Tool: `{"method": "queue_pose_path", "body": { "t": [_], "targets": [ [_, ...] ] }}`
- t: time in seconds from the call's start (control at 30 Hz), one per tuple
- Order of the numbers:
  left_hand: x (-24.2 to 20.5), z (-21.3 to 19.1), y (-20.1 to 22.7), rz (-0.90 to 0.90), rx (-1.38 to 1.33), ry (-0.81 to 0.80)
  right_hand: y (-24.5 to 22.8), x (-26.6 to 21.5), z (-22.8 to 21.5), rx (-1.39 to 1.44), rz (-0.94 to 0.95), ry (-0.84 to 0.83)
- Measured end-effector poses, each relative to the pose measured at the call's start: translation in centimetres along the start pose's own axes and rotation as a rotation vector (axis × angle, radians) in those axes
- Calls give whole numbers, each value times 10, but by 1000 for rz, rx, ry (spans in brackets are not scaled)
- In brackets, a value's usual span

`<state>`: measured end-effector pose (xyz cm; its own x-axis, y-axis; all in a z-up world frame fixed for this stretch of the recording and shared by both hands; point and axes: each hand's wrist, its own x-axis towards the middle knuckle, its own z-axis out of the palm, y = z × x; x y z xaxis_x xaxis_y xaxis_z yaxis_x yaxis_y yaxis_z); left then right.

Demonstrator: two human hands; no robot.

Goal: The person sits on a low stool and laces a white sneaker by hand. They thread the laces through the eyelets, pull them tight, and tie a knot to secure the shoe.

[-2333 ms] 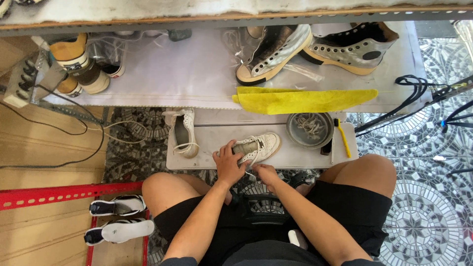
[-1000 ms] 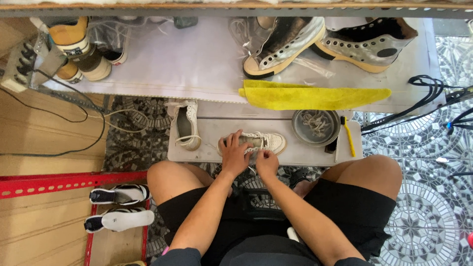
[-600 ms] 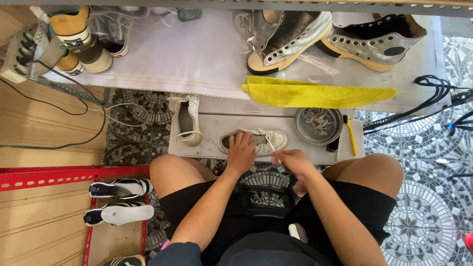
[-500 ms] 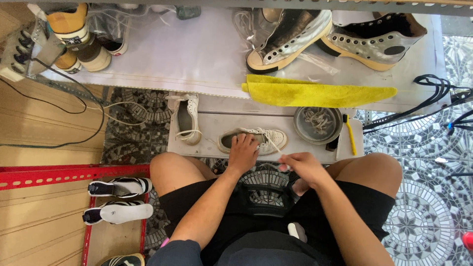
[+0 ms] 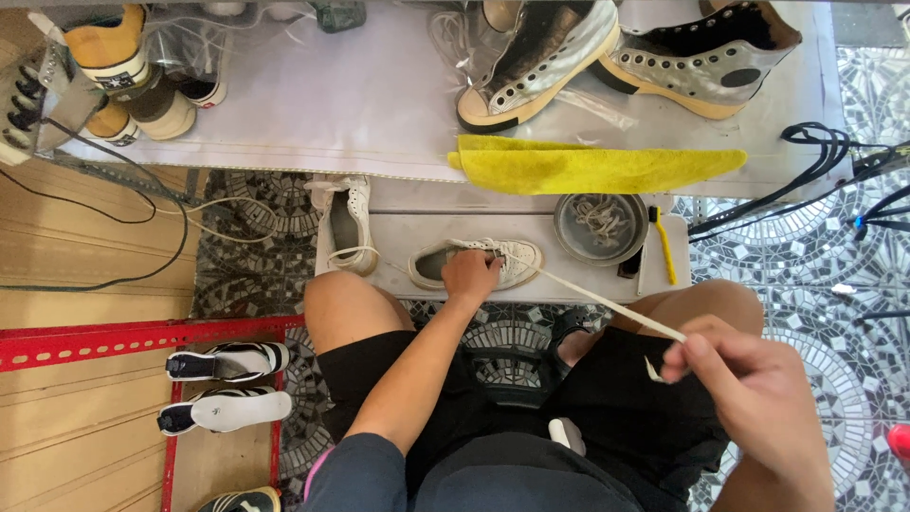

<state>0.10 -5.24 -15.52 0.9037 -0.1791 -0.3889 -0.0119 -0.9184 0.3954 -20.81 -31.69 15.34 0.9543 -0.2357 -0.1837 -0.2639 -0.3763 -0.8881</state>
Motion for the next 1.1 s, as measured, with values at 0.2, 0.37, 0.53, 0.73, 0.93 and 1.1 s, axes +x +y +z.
{"method": "queue_pose_path", "body": {
  "t": [0.2, 0.37, 0.53, 0.73, 0.93, 1.1],
  "targets": [
    [24, -6, 2, -257, -193, -124, -1, -21, -9, 111, -131, -3],
    [34, -13, 8, -358, -231, -259, 14, -25, -12, 165, -70, -28],
    [31, -15, 13, -387, -160, -340, 29, -26, -18, 164, -92, -32],
    [33, -17, 17, -400, -76, -415, 38, -29, -18, 213, -96, -29],
    [37, -16, 19, -441, -65, -425, 46, -30, -16, 234, -88, -50],
    [28, -26, 22, -501, -140, -371, 47, -32, -17, 219, -53, -30]
  ]
}}
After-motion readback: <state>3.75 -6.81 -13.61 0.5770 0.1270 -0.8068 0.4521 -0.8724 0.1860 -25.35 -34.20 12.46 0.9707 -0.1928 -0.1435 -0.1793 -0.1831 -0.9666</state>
